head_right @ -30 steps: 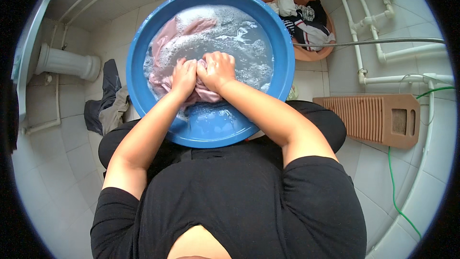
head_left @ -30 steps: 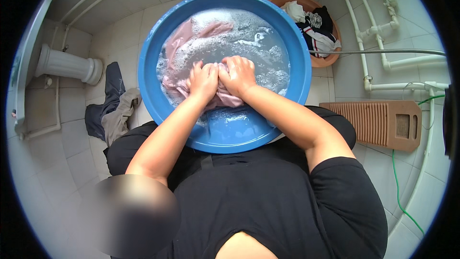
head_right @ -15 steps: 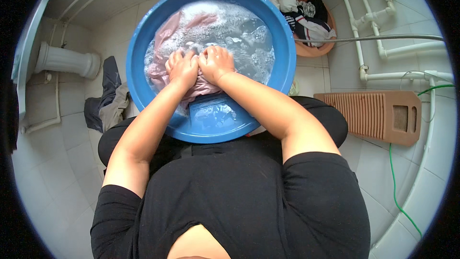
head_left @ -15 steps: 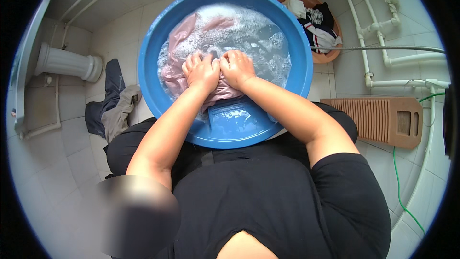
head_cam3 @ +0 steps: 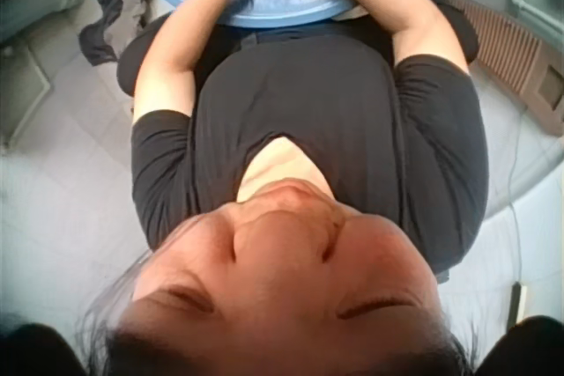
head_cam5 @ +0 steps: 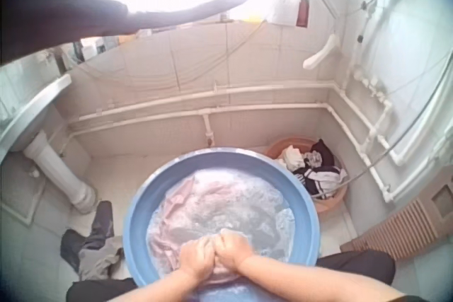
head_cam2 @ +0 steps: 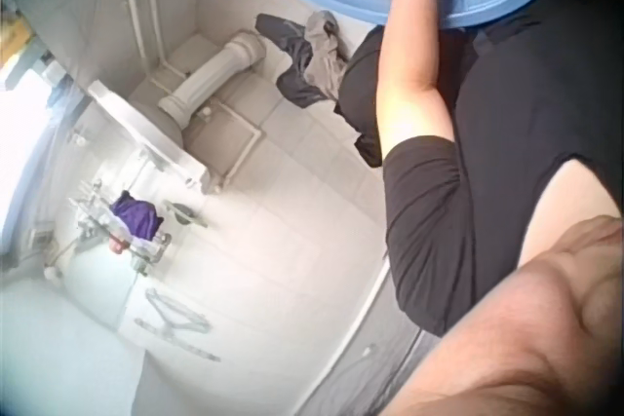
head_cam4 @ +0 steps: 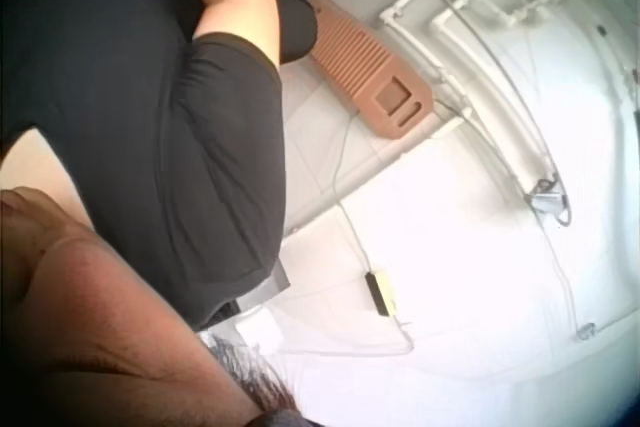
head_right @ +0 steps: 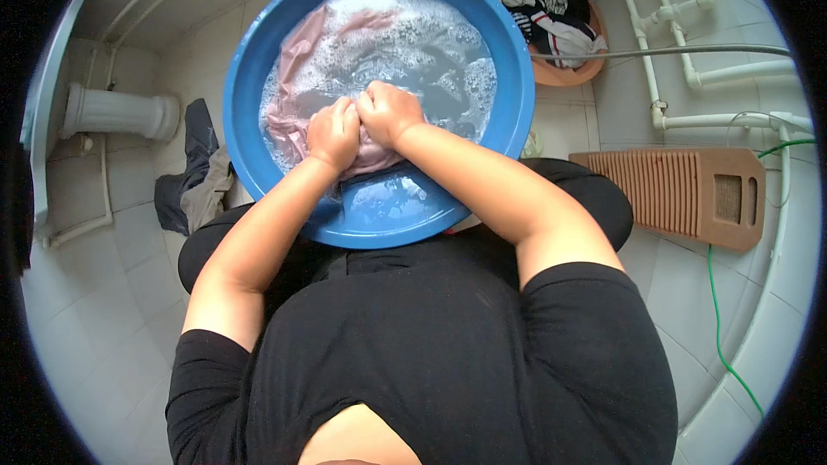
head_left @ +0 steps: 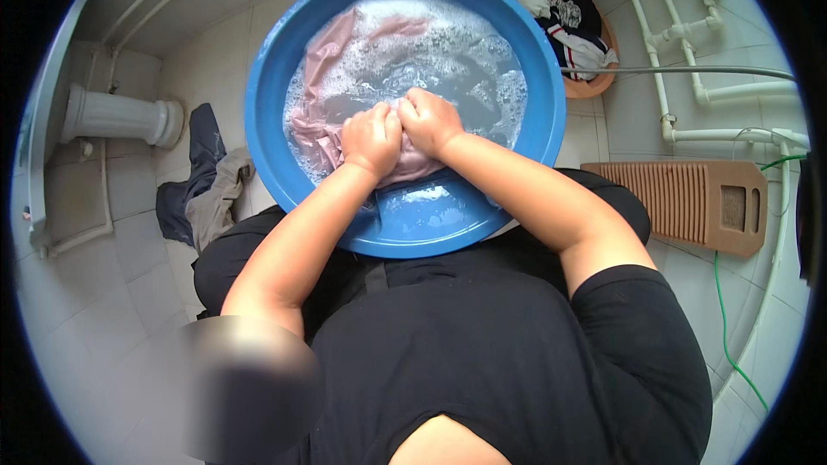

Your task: The person hand washes a pink garment in a blue basin filled with soapy water. They repeatedly submerge, scrub, and wring the fabric by hand. The person briefly adds liquid detergent from a white bottle before continuing to agitate the garment in the basin.

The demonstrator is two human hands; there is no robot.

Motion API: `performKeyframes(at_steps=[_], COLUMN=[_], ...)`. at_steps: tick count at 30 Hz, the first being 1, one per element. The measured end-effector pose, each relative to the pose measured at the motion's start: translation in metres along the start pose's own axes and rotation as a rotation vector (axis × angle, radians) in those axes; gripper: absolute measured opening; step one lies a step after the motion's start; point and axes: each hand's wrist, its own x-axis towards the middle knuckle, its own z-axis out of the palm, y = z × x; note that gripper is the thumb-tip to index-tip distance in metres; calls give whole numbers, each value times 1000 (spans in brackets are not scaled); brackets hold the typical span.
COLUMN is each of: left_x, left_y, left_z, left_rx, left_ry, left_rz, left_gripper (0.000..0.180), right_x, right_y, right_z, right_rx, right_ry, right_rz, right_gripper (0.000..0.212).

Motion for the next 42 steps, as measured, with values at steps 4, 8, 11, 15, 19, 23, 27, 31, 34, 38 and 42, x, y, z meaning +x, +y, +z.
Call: performKeyframes(at_steps=[4,8,11,15,19,23,27,31,34,38,42], left_x=[-5,-57,-82,-55,-35,-21,-17,-17,-11,-11,-23], left_y=[-33,25,44,23,5,0,-7,-45,-67,-58,-33], left_z=[15,-21,-15,-2,10,11,11,32,19,-23,-58], left_rx=[-59,-423,-231,-405,-498,-475,-488,-833,-1337,-696,-21], left_ry=[41,59,175,111,100,61,90,109,-46,-212,-371], left_rz=[89,27,131,82,-45,-119,-109,-242,-725,-473,-225], left_gripper=[31,32,22,18,26,28,28,37,41,52,77], right_x=[15,-60,-85,-64,-38,-19,-11,-22,-32,-18,18], right_y=[-20,-34,-25,-19,-7,2,2,-6,2,-2,60], right_z=[-8,-37,-35,-17,-6,-4,0,-14,-28,-57,-59], right_rx=[-258,-62,183,124,214,212,198,336,175,153,477], right_ry=[-197,-8,123,155,32,-99,-139,-147,-144,-132,311], right_rz=[218,23,-217,-131,-16,80,125,118,-183,136,377], right_gripper=[44,36,19,22,26,31,38,47,52,47,41])
